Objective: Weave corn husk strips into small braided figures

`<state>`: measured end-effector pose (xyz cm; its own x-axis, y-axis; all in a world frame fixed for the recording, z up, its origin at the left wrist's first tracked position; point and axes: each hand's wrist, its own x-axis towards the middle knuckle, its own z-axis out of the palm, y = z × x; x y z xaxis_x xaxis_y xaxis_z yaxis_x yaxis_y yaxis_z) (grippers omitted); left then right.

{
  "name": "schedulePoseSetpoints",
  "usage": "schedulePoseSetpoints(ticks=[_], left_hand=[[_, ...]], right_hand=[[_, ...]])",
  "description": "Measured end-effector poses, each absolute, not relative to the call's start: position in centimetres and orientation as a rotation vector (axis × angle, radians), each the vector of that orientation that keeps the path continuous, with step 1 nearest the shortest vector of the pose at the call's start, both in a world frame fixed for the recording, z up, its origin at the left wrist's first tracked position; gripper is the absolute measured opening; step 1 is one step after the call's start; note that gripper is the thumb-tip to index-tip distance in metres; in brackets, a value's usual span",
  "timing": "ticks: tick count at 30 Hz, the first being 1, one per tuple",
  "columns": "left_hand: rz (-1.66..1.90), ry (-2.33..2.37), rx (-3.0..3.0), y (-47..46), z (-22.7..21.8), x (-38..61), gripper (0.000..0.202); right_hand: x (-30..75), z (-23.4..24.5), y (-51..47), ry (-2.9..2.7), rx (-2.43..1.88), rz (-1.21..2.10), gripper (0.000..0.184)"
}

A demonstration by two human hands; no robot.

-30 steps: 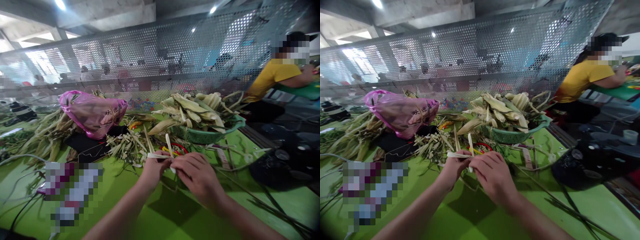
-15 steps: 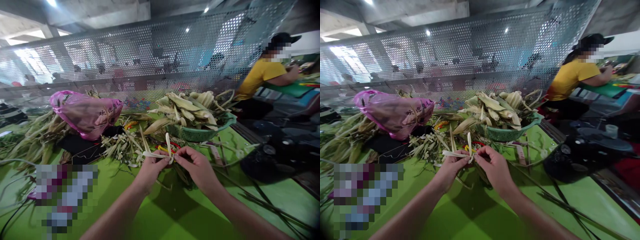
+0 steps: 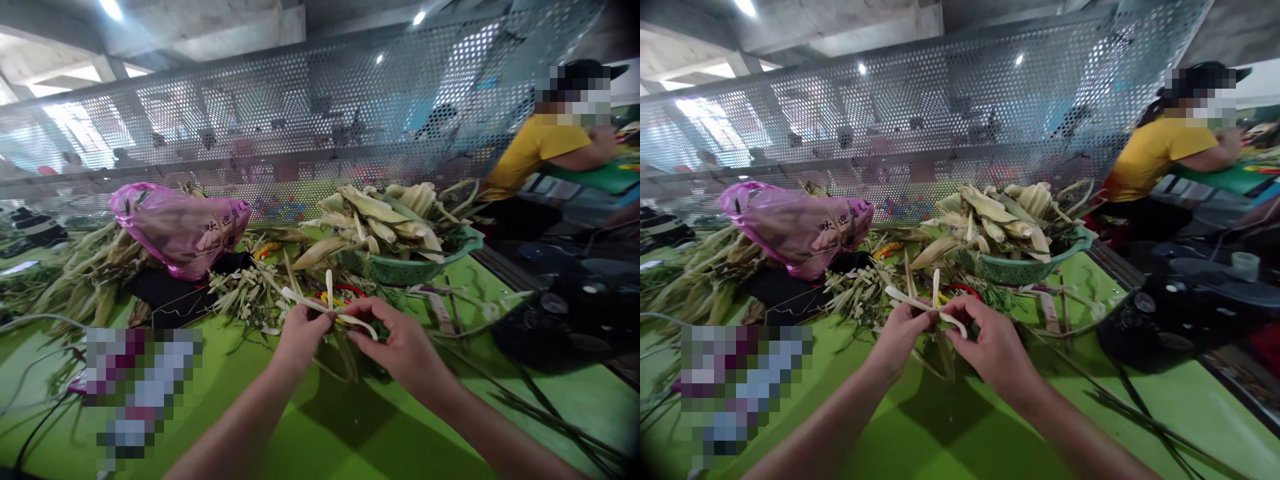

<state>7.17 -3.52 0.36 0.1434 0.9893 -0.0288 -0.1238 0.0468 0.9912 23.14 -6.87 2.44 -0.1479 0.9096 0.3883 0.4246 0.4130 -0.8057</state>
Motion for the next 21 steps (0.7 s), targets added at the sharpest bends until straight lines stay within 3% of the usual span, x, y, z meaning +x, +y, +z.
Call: schedulePoseSetpoints(ticks=[11,21], left_hand=[[1.013,0.914,1.493,-4.8,0.6,7.7,0.007],[1.044,0.752,1.254,-4.9,0.7,8.3,0.027]], right_hand=[[23.7,1.9,-6.5,-1.768,-1.184,0.462,0.005],[23.6,1.7,-6.3,-1.534,-1.225,0.736,0.011]])
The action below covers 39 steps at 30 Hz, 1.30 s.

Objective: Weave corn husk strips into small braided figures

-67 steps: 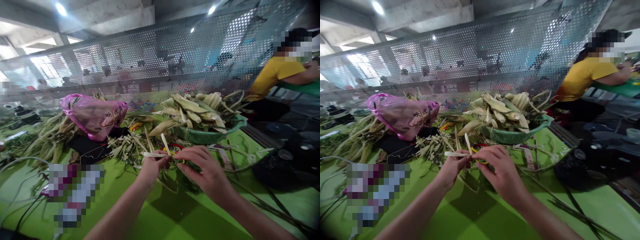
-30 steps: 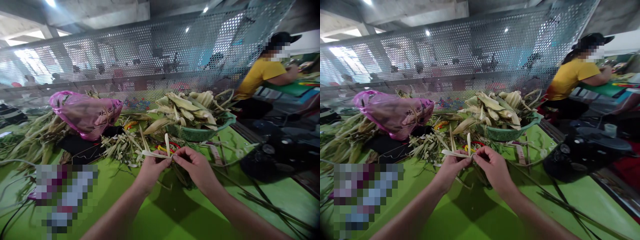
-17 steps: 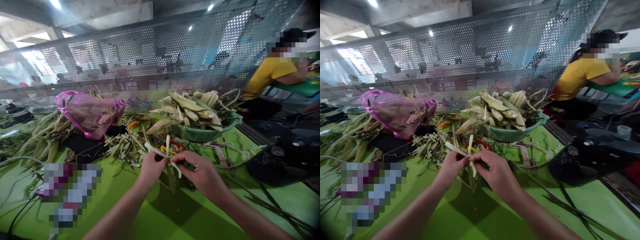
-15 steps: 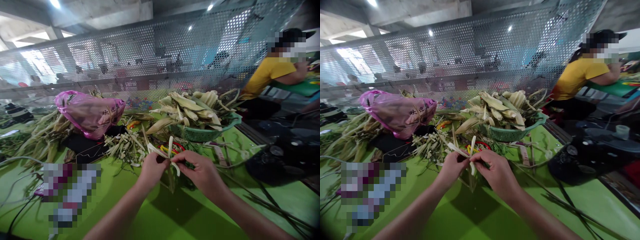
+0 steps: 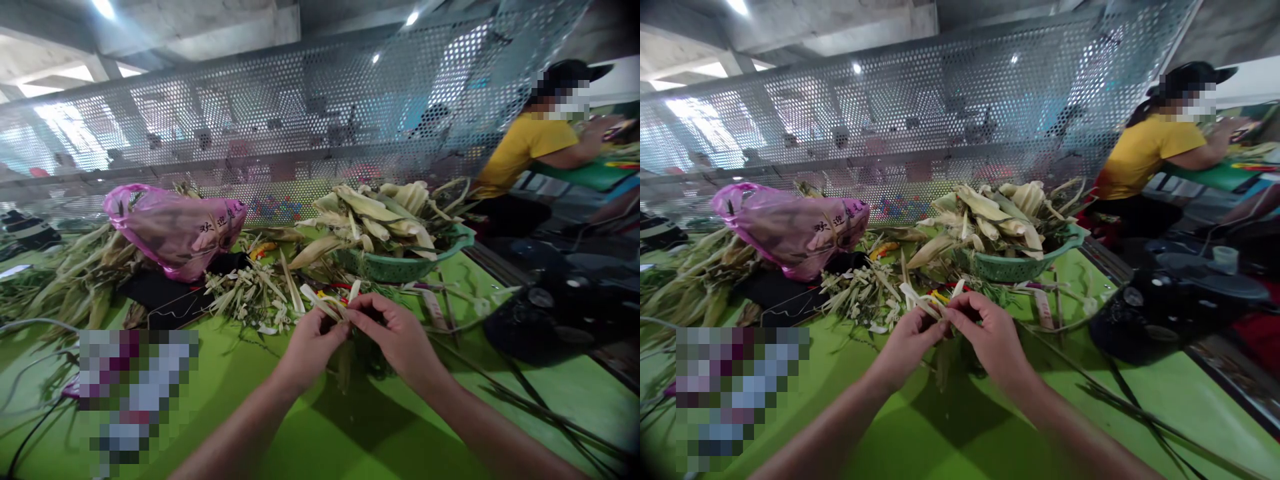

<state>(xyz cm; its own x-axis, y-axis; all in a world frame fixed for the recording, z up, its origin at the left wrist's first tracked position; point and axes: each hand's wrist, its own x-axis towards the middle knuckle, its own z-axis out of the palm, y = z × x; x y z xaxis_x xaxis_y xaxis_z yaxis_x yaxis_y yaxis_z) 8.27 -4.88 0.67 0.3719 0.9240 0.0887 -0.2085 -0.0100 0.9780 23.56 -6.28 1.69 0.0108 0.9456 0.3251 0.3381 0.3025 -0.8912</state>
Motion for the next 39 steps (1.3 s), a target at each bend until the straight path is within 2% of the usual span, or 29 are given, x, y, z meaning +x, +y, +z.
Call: schedulePoseSetpoints(ticks=[4,10,14,20,24,29,33,36,39], left_hand=[[1.072,0.79,1.151,-4.7,0.9,8.0,0.032],[1.087,0.78,1.058,-4.7,1.0,8.0,0.028],[1.123,0.809,1.05,-4.9,1.3,8.1,0.023],[1.117,0.87,1.066,-5.1,1.8,7.8,0.016],[1.068,0.902,1.111,-4.9,1.3,7.7,0.015],[1.011,0.965,1.189,-4.7,0.9,7.7,0.014],[1.011,1.041,1.375,-4.7,0.9,7.6,0.015],[0.983,1.04,1.489,-4.7,0.8,7.5,0.013],[0.949,1.038,1.587,-4.8,1.0,7.6,0.011]], right_hand=[[23.9,1.7,-6.1,-1.52,-1.129,0.845,0.012],[23.4,1.6,-6.2,-1.583,-1.152,0.663,0.005],[23.1,1.3,-6.3,-1.584,-1.201,0.741,0.003],[23.2,1.3,-5.9,-1.32,-1.12,1.132,0.025],[23.3,1.4,-6.1,-1.377,-1.133,0.938,0.02],[23.3,1.8,-7.1,-1.689,-1.082,0.435,0.006],[23.4,2.2,-7.5,-1.947,-0.978,0.09,0.016],[23.5,2.2,-7.4,-2.015,-0.965,0.079,0.02],[23.5,2.2,-7.1,-1.909,-1.059,0.251,0.012]])
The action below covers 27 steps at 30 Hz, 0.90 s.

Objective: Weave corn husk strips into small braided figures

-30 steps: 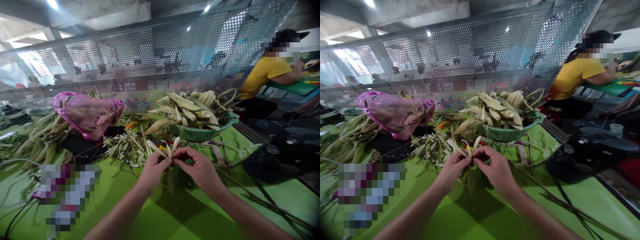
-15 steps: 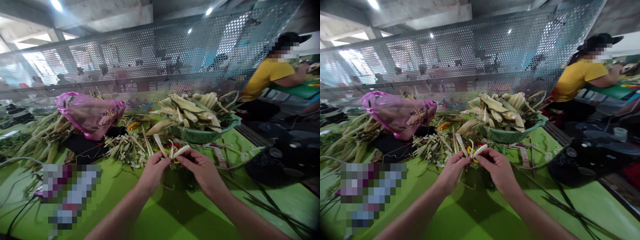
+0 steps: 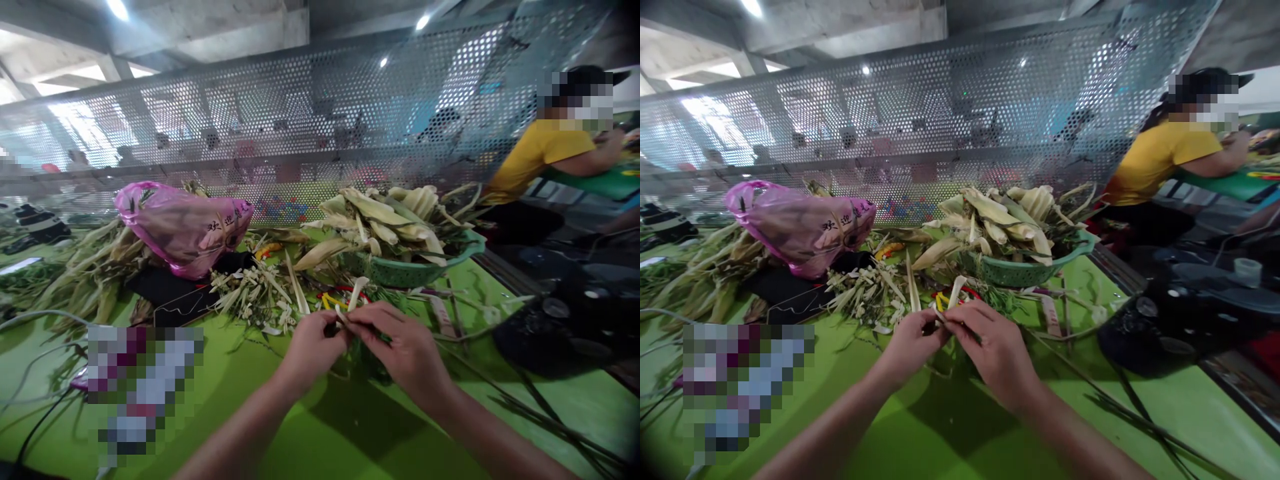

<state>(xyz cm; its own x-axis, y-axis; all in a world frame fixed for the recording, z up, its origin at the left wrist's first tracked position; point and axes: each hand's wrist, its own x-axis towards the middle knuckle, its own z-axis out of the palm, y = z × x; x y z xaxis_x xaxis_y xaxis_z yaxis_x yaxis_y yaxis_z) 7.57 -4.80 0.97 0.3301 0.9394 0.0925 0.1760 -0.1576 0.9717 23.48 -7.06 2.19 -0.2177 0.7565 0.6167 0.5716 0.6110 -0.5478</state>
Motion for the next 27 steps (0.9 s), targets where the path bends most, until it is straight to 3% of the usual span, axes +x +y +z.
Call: schedulePoseSetpoints(ticks=[3,12,18,27], left_hand=[[0.982,1.037,1.684,-5.0,1.0,7.6,0.01],[0.995,0.995,1.849,-4.8,0.6,7.5,0.019],[0.917,0.993,1.589,-5.0,1.4,7.5,0.018],[0.748,1.064,1.395,-4.7,2.0,7.4,0.012]], right_hand=[[23.4,2.2,-6.7,-1.741,-1.155,0.429,0.003],[23.8,1.7,-5.9,-1.417,-1.151,0.937,0.023],[23.3,2.0,-6.0,-1.167,-1.102,1.086,0.025],[23.9,3.1,-6.7,-1.261,-1.017,1.097,0.02]])
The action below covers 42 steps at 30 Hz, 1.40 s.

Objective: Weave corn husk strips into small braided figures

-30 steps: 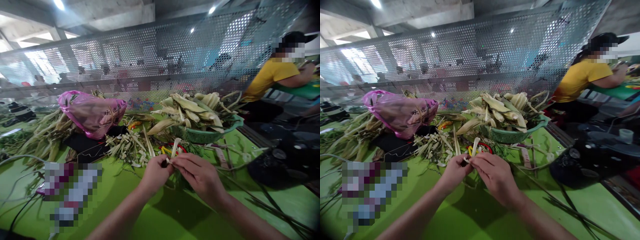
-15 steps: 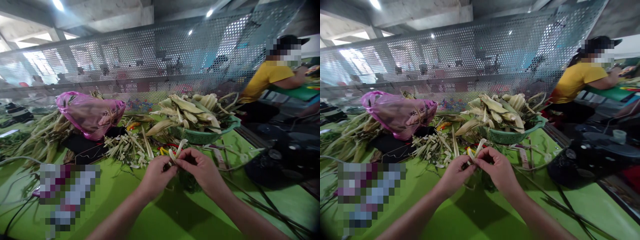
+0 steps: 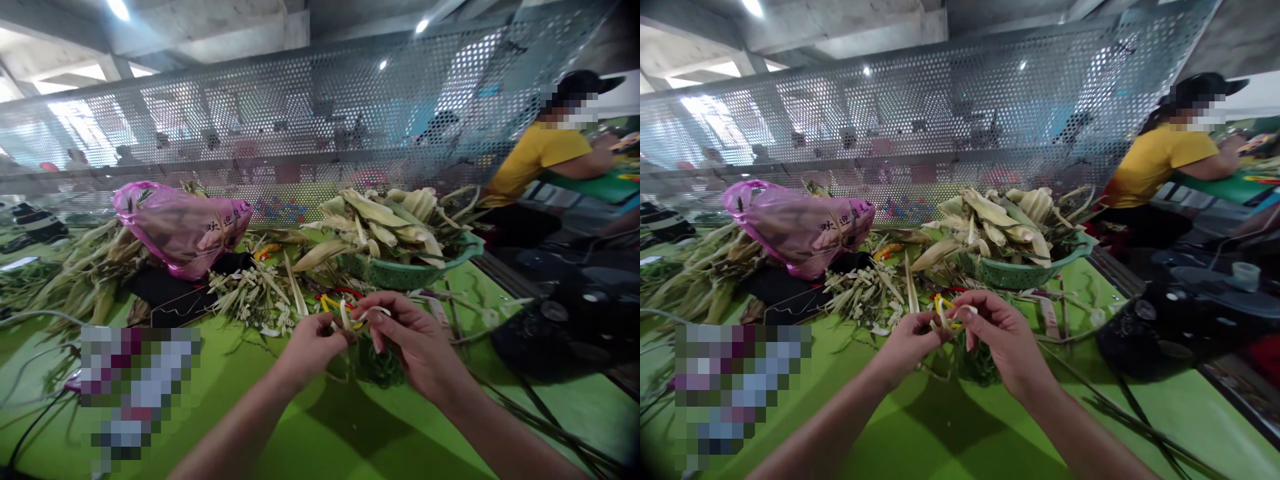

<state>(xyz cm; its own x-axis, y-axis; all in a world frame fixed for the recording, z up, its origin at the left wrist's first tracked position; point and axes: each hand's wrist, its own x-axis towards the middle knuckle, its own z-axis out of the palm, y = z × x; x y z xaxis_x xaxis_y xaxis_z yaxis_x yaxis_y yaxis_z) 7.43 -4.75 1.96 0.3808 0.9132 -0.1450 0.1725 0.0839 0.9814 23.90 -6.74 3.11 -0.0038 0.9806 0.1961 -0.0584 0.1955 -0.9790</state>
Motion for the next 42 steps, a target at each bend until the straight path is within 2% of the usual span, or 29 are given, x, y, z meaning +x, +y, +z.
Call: schedulePoseSetpoints(ticks=[6,16,20,26,31,42], left_hand=[[0.763,1.093,1.587,-4.6,1.7,7.2,0.012],[0.781,1.166,1.883,-4.6,1.0,7.1,0.014],[0.755,1.169,1.842,-4.6,1.1,7.1,0.012],[0.706,1.197,1.83,-4.6,0.7,7.2,0.015],[0.778,1.174,1.929,-4.5,0.4,7.1,0.02],[0.73,1.199,2.026,-4.8,1.1,7.1,0.014]], right_hand=[[24.5,3.6,-6.7,-1.733,-1.106,0.776,0.007],[24.2,3.4,-7.2,-2.03,-1.18,0.471,0.012],[24.1,3.9,-7.2,-2.11,-1.169,0.462,0.018],[24.2,3.7,-7.0,-2.013,-1.278,0.534,0.01],[24.2,3.7,-7.0,-2.063,-1.245,0.48,0.015],[24.2,3.7,-6.9,-2.121,-1.329,0.426,0.011]])
